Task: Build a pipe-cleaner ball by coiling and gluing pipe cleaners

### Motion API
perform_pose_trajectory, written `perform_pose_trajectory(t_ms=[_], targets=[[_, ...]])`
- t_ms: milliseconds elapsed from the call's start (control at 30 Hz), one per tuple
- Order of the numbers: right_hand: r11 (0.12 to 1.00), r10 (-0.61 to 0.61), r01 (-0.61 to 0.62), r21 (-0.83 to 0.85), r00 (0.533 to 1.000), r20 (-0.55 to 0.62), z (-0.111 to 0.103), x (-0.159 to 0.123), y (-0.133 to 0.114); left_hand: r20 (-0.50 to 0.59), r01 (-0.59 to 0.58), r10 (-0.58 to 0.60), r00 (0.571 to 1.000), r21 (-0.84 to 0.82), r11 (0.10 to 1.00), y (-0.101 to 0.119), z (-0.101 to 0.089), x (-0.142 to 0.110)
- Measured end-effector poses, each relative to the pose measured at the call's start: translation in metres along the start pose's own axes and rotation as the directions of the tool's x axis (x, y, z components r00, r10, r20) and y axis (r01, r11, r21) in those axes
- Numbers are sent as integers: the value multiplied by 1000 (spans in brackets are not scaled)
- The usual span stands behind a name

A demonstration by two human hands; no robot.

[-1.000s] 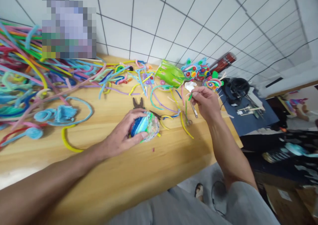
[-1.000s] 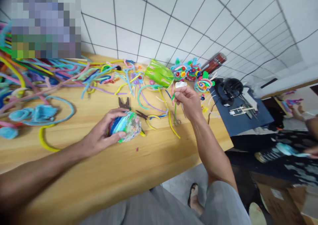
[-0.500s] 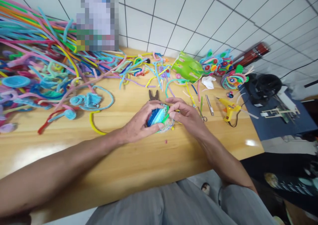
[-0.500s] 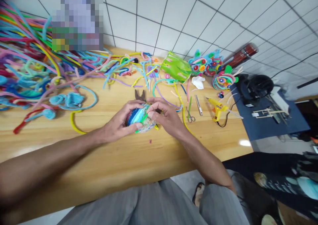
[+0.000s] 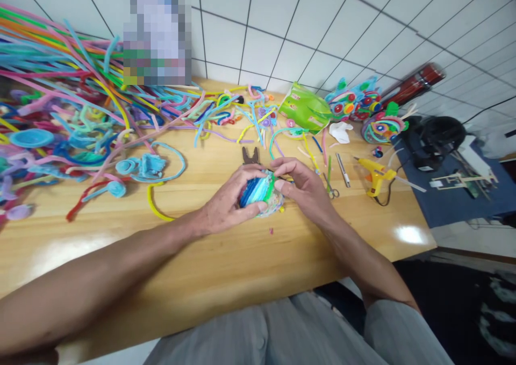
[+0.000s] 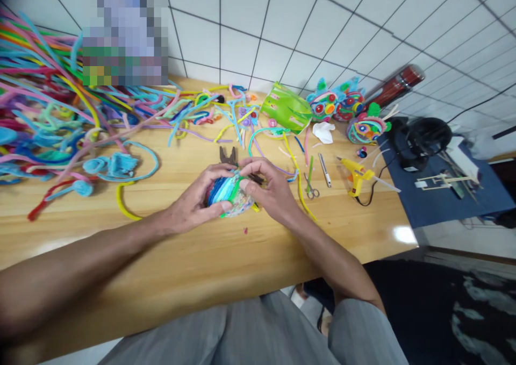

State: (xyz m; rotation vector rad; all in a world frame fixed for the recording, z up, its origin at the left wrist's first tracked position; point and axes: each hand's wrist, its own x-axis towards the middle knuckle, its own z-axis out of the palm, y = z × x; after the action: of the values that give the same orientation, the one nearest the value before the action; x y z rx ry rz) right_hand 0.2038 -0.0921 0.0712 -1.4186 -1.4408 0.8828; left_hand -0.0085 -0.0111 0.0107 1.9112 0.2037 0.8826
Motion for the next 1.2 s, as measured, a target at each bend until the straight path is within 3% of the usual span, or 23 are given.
perform_pose_trajectory(t_ms=[167,367,633,833,1200], targets=[[956,-210,181,-231,972,-104,1,-16,-9,0,5,-5,1000,-1,1000,-1,0,-1],[796,-413,322,-512,908,-71,11,-25,-8,0,11,-11,1000,-10,1000,0,0,-1],[688,-490,352,-635,870,-50,19,-21,-6,0,33,-33,999,-9,999,-2,2,-3],[691,-495,331,-643,865,-87,19,-24,-5,3,21,-21,1000,-1,1000,-2,1,-3],[627,-536,354,-694,843,-54,22,-26,-6,6,25,-25,1000,-7,1000,-1,1,-3]])
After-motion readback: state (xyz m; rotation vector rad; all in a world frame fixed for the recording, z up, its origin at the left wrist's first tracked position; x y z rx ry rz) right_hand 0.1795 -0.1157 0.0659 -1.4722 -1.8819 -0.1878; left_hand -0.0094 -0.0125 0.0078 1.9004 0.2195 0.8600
